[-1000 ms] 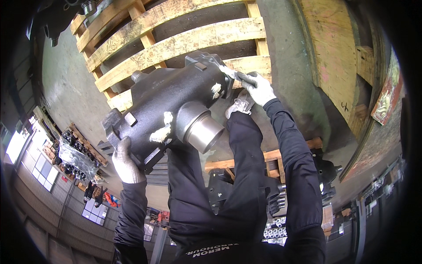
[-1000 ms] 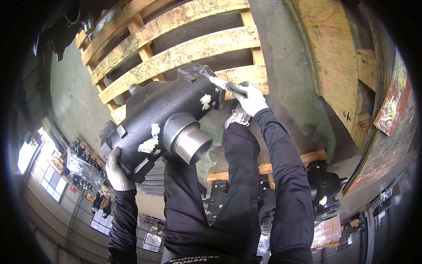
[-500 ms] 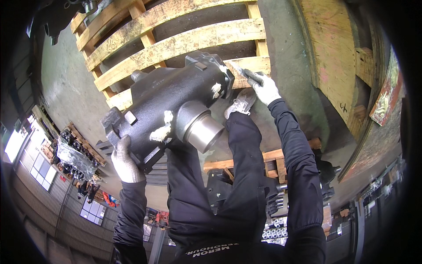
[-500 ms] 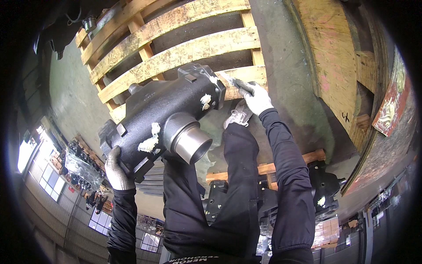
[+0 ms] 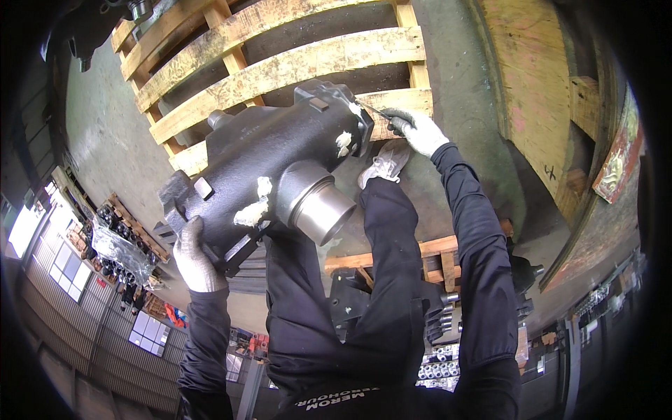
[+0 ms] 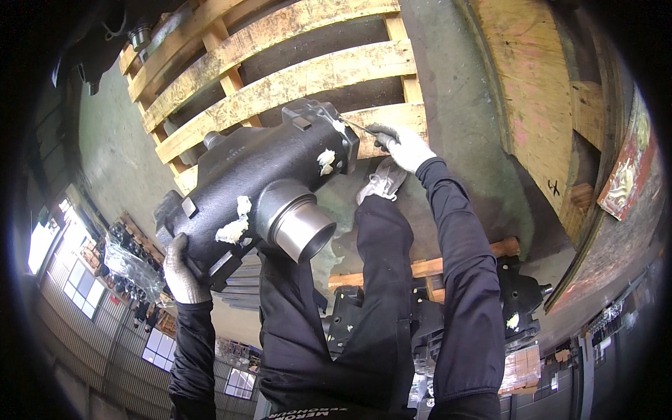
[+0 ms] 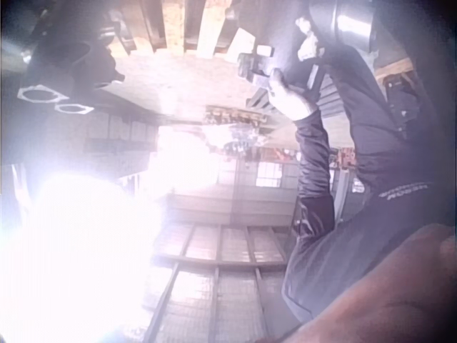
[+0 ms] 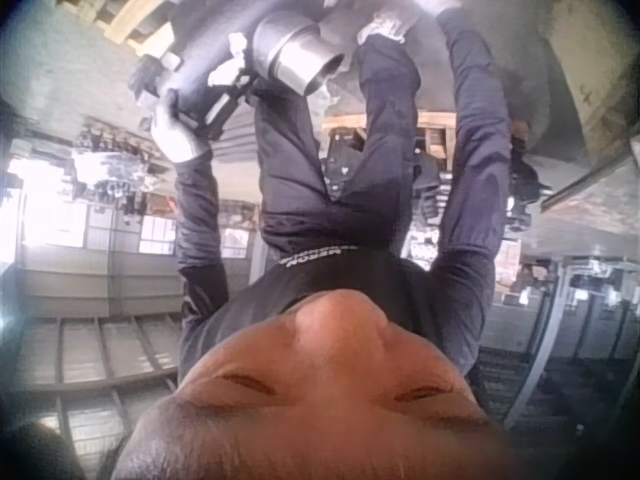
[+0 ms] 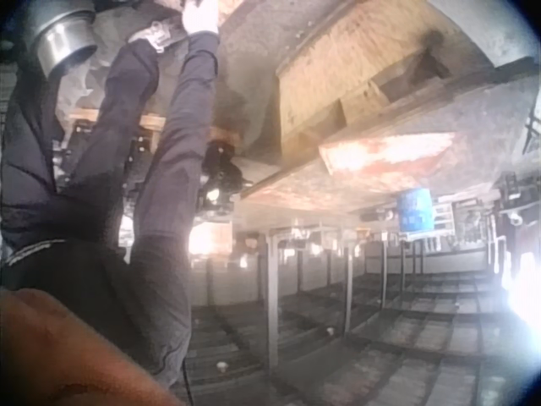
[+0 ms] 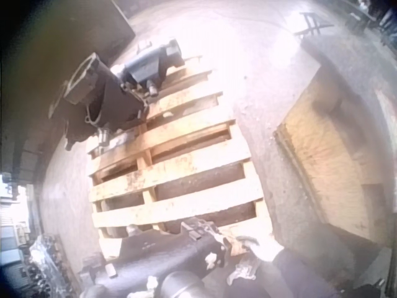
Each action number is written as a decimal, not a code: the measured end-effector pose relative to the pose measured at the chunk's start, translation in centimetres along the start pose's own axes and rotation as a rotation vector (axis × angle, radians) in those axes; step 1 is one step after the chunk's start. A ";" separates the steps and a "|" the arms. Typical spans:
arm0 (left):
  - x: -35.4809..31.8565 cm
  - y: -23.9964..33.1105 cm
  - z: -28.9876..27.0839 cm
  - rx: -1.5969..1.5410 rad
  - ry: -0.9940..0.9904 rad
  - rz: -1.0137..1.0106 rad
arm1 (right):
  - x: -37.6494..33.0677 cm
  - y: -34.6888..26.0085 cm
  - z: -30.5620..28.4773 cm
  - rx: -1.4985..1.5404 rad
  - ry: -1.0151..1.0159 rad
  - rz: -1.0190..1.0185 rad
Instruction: The person picks up a black metal exhaust manifold from a wooden pallet and uses a putty knife to apply a white sealant to several flange surfaces and bolt holes. They rotate the manifold to reach different areas and continue applying the sealant across multiple sections.
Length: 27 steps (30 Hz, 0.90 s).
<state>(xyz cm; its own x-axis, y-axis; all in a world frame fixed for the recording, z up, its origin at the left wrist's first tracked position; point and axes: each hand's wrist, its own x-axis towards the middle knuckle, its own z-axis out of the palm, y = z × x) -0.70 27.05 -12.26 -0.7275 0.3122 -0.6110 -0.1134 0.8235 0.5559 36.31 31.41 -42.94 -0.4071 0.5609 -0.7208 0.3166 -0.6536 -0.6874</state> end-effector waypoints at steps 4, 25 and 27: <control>0.1 -0.3 -0.3 -0.032 0.006 -0.003 | 0.7 0.0 -0.5 -0.005 -0.059 0.018; -0.2 0.2 0.2 -0.127 -0.083 -0.014 | 1.9 0.2 -2.4 0.056 -0.172 0.019; -0.2 0.3 0.1 -0.056 -0.037 -0.006 | 2.5 0.4 -2.3 -0.011 -0.181 -0.016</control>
<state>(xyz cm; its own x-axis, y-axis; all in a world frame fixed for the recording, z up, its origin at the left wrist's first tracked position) -0.50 27.27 -12.05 -0.7016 0.3256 -0.6338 -0.1561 0.7976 0.5826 37.44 33.71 -45.23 -0.5590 0.4699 -0.6832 0.3182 -0.6393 -0.7000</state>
